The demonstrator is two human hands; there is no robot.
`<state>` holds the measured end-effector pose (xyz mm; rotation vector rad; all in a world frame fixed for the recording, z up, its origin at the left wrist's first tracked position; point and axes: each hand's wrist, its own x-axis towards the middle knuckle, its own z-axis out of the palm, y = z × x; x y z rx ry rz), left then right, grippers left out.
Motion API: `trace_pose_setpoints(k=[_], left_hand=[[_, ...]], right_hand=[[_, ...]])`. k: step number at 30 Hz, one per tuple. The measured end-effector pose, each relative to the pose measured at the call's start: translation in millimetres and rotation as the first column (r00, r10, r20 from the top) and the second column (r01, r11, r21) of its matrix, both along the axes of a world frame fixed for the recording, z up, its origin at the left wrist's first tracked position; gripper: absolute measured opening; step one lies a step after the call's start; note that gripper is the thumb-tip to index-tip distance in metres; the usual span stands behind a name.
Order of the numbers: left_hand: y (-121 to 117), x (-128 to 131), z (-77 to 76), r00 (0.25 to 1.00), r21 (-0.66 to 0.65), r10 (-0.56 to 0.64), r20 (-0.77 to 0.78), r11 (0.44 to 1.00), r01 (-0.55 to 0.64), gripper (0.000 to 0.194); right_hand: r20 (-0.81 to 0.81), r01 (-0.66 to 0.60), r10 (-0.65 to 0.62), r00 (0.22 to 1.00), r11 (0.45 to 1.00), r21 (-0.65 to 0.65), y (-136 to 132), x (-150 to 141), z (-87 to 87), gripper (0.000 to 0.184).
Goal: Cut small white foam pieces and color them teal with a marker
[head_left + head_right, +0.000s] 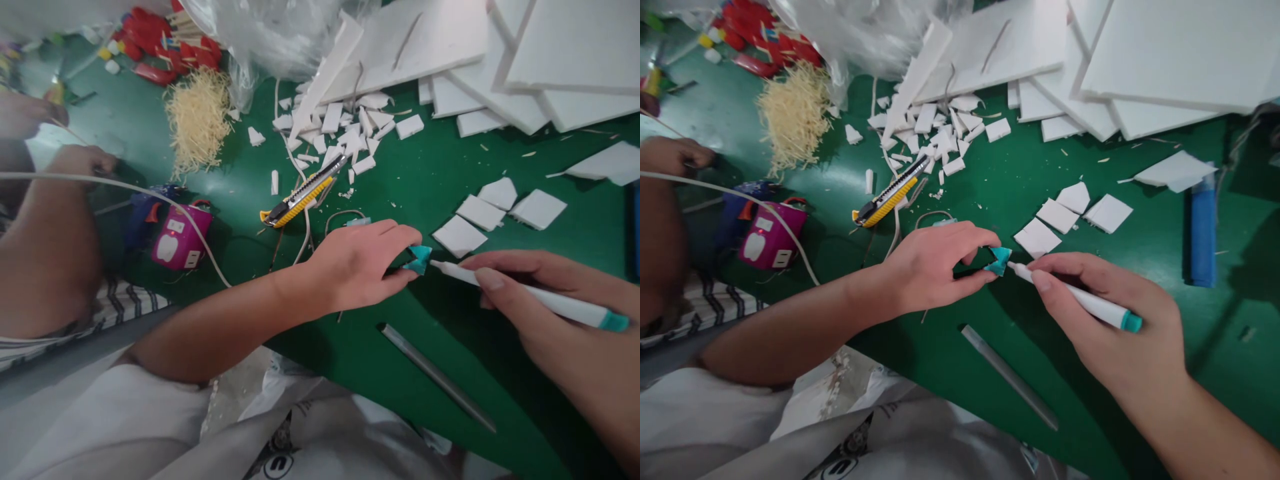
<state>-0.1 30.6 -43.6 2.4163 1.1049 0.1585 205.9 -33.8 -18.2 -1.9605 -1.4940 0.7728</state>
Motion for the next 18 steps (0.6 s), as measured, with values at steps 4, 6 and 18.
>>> trace_pose_setpoints(k=[4,6,18], left_hand=[[0.3,0.8,-0.8,1.000,0.003,0.004,-0.006,1.000,-0.004,0.028],[0.1,0.4,-1.5,1.000,0.007,0.002,0.005,1.000,-0.002,0.028],[-1.1,-0.3,-1.9,1.000,-0.008,0.008,0.015,1.000,-0.008,0.030]], right_hand=[[-0.128,0.060,-0.067,0.990,0.997,-0.056,0.4,-0.8,2.2,0.009],[-0.111,0.084,-0.091,0.990,0.994,-0.068,0.9,-1.2,3.9,0.008],[-0.154,0.025,-0.038,0.987,0.996,-0.081,1.9,-0.5,2.9,0.009]])
